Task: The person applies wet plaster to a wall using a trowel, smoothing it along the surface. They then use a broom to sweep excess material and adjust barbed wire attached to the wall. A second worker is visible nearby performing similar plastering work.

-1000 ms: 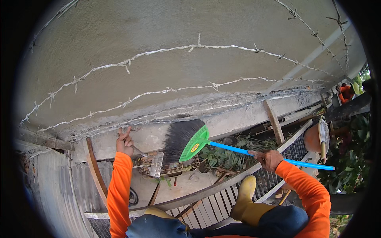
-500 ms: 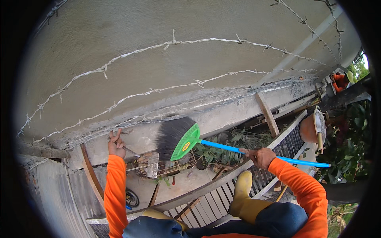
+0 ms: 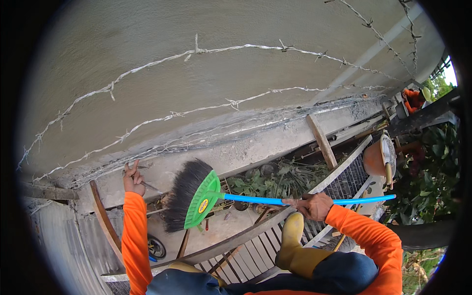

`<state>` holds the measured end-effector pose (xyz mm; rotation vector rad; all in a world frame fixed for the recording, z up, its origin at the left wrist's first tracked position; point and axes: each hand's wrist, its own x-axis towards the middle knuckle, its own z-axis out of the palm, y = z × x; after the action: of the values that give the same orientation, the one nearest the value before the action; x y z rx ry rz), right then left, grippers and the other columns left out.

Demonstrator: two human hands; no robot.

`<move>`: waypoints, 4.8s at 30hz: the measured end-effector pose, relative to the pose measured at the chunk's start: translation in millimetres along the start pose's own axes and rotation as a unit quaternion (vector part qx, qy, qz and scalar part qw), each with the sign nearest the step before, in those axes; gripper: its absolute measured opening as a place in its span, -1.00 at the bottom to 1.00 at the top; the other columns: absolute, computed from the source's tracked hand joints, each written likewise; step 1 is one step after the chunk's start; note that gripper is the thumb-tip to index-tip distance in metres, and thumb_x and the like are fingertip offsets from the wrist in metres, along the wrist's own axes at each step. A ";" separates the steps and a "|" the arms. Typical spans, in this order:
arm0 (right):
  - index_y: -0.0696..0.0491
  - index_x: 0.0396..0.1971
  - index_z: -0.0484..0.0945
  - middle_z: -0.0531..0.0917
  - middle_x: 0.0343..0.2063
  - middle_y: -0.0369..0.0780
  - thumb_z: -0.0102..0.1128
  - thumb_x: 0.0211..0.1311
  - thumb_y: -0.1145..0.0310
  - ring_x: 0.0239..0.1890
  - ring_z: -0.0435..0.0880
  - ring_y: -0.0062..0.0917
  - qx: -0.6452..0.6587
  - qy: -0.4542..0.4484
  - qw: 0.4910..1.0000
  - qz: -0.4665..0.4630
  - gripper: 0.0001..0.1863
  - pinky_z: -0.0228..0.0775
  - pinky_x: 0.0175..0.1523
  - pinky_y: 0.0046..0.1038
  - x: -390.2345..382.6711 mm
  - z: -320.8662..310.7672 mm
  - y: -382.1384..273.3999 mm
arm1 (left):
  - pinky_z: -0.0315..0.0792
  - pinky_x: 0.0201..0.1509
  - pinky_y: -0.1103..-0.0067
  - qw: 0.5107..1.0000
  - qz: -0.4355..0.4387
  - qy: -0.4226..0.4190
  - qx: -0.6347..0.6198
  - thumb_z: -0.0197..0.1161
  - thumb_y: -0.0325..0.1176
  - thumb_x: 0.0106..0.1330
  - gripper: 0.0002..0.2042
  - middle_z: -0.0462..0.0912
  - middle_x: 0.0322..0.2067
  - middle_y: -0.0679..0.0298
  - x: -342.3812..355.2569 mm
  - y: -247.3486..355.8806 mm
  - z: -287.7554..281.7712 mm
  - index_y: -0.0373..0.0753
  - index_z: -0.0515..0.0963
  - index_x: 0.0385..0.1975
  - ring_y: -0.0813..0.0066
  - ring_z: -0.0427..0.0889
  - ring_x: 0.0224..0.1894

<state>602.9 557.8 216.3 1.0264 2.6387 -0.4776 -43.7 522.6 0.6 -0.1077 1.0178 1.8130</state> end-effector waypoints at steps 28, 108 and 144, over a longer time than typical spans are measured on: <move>-0.30 0.24 0.53 0.55 -0.71 -0.03 0.10 0.42 0.25 -0.63 0.62 -0.16 0.048 0.038 0.955 0.289 -0.59 0.47 -0.47 -0.20 -93.7 -61.0 111.7 | 0.14 -0.67 0.75 0.999 0.028 0.028 0.032 0.08 -0.56 0.18 -0.14 0.51 0.25 0.12 16.9 -9.1 -18.1 0.05 -0.10 0.52 0.75 0.21 -0.70; 0.18 0.20 0.30 0.60 -0.32 0.09 0.12 0.39 0.37 -0.30 0.64 -0.03 0.357 0.358 0.660 0.555 -0.55 0.47 -0.14 -0.19 -263.9 44.0 112.3 | 0.42 0.11 0.59 0.443 -0.193 -0.372 0.793 0.04 -0.46 0.40 -0.76 0.79 -0.39 0.28 -124.6 -179.4 280.9 -0.28 0.64 -0.08 0.59 0.64 -0.12; 0.18 0.00 0.37 0.63 -0.14 0.20 0.03 0.42 0.08 -0.04 0.61 0.15 0.035 0.298 0.643 0.704 -0.56 0.44 0.03 -0.02 -312.3 -16.9 372.9 | 0.09 -0.64 0.65 0.927 -0.215 0.104 0.289 0.18 -0.46 0.24 -0.79 0.62 -0.33 0.40 56.0 -381.3 214.2 -0.13 0.47 -0.14 0.65 0.41 -0.54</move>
<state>1080.5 635.9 268.4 3.0603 1.2285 0.2087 310.1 759.3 -114.5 -0.1491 1.5108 1.0686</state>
